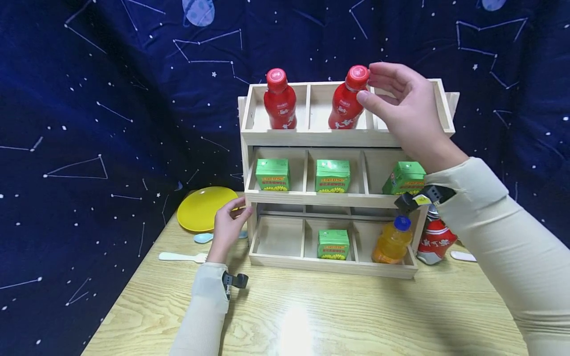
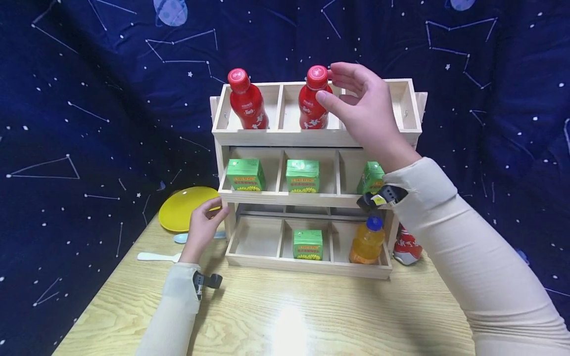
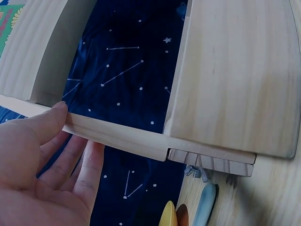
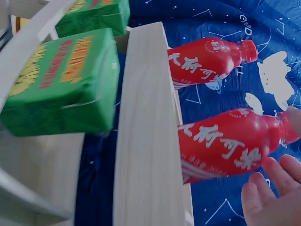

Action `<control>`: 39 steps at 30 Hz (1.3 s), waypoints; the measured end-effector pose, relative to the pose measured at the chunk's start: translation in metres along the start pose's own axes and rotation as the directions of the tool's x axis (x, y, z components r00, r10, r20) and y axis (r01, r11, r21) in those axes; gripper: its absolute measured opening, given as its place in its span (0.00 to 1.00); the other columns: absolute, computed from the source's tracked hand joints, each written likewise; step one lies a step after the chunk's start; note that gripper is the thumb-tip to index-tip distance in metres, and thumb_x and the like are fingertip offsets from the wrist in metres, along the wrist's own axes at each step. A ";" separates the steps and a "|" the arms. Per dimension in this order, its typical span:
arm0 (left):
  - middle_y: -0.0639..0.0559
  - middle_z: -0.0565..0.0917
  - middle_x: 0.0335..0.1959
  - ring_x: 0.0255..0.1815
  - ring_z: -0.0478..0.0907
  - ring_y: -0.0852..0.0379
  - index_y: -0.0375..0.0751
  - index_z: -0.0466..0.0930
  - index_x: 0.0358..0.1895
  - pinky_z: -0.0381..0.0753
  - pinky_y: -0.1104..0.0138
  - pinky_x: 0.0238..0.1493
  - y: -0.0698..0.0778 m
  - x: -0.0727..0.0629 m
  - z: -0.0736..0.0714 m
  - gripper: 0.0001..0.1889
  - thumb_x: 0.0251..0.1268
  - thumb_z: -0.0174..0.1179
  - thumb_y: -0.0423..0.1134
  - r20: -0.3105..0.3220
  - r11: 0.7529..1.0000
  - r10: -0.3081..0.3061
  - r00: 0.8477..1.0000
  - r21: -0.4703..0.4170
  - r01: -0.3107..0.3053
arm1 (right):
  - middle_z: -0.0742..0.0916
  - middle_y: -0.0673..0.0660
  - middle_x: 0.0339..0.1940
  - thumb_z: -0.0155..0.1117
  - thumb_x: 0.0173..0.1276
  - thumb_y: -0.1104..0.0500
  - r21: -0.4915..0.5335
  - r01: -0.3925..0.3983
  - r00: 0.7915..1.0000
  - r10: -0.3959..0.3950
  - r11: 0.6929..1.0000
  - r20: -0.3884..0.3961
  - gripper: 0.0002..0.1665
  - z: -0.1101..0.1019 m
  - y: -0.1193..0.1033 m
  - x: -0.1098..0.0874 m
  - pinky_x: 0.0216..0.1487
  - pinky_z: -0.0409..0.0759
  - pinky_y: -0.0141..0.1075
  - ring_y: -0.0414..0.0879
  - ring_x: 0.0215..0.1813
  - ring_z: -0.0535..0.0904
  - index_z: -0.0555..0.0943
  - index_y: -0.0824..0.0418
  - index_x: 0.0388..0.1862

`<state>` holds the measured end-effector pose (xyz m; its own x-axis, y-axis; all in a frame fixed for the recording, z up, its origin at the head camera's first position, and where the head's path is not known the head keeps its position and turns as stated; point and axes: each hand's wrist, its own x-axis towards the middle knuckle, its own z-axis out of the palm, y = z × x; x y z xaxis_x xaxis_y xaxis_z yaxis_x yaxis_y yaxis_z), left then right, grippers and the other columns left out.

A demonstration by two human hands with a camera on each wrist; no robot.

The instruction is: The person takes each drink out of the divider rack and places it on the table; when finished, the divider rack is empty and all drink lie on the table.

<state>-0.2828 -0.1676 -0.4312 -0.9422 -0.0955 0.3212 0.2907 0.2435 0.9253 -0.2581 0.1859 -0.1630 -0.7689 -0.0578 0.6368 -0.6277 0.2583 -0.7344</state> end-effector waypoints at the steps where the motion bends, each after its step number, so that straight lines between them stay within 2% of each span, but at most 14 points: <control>1: 0.44 0.83 0.53 0.52 0.82 0.48 0.37 0.80 0.59 0.82 0.64 0.52 0.000 0.000 0.000 0.20 0.65 0.67 0.37 0.001 1.000 -0.001 1.000 0.001 0.001 | 0.80 0.56 0.63 0.71 0.64 0.63 0.018 -0.005 1.000 0.005 1.000 0.005 0.30 0.003 -0.001 0.004 0.64 0.73 0.33 0.47 0.64 0.75 0.75 0.60 0.66; 4: 0.43 0.82 0.54 0.53 0.81 0.46 0.37 0.79 0.59 0.82 0.61 0.54 0.002 0.000 0.000 0.20 0.66 0.66 0.37 0.008 1.000 -0.012 1.000 0.002 0.012 | 0.81 0.57 0.62 0.70 0.65 0.63 0.056 -0.020 1.000 0.019 0.998 0.017 0.29 0.011 -0.002 0.012 0.65 0.72 0.33 0.48 0.64 0.75 0.76 0.59 0.65; 5: 0.45 0.82 0.54 0.53 0.82 0.47 0.39 0.80 0.59 0.82 0.62 0.53 -0.004 0.001 0.001 0.20 0.65 0.67 0.38 0.006 1.000 -0.011 1.000 0.003 0.011 | 0.81 0.58 0.61 0.70 0.65 0.63 0.066 -0.019 1.000 0.017 0.998 0.023 0.28 0.013 -0.001 0.013 0.65 0.73 0.33 0.48 0.63 0.75 0.77 0.60 0.65; 7: 0.45 0.82 0.55 0.53 0.81 0.47 0.39 0.80 0.59 0.82 0.61 0.53 -0.003 0.001 0.002 0.20 0.66 0.67 0.38 0.008 1.000 -0.015 1.000 0.001 0.015 | 0.82 0.59 0.59 0.69 0.66 0.64 0.059 -0.005 1.000 0.004 0.998 0.024 0.26 0.016 0.001 0.016 0.64 0.73 0.34 0.48 0.62 0.76 0.78 0.61 0.63; 14: 0.46 0.82 0.55 0.53 0.82 0.48 0.40 0.80 0.60 0.82 0.62 0.53 -0.002 0.000 0.003 0.20 0.66 0.67 0.38 0.004 1.000 -0.018 1.000 0.004 0.018 | 0.86 0.60 0.52 0.69 0.63 0.70 0.044 0.092 0.994 -0.089 0.995 -0.062 0.19 0.021 0.007 0.017 0.61 0.77 0.35 0.49 0.55 0.82 0.83 0.64 0.54; 22: 0.46 0.82 0.54 0.52 0.82 0.48 0.40 0.80 0.60 0.82 0.62 0.54 -0.003 0.000 0.002 0.20 0.65 0.67 0.38 0.000 1.000 -0.025 1.000 0.005 0.025 | 0.86 0.58 0.52 0.66 0.65 0.70 -0.013 0.147 0.983 -0.148 0.989 -0.107 0.18 0.016 -0.005 0.014 0.63 0.75 0.35 0.47 0.56 0.81 0.83 0.64 0.55; 31: 0.46 0.82 0.54 0.52 0.81 0.48 0.41 0.80 0.60 0.81 0.61 0.55 -0.002 0.000 0.000 0.20 0.66 0.66 0.39 0.003 1.000 -0.011 1.000 0.004 0.011 | 0.86 0.56 0.54 0.61 0.70 0.67 -0.133 0.197 0.969 -0.214 0.971 -0.126 0.20 0.002 -0.042 -0.001 0.65 0.73 0.35 0.46 0.60 0.79 0.81 0.62 0.60; 39: 0.46 0.82 0.54 0.52 0.81 0.48 0.40 0.80 0.60 0.82 0.61 0.54 -0.002 0.001 0.000 0.20 0.65 0.67 0.39 0.002 1.000 -0.020 1.000 0.008 0.020 | 0.86 0.57 0.54 0.62 0.70 0.63 -0.190 0.153 0.974 -0.180 0.970 -0.134 0.20 -0.018 -0.049 -0.032 0.62 0.75 0.35 0.47 0.59 0.80 0.81 0.61 0.60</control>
<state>-0.2844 -0.1679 -0.4325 -0.9483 -0.0981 0.3017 0.2701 0.2494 0.9300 -0.2010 0.1927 -0.1429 -0.6200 0.0266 0.7842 -0.7032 0.4244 -0.5704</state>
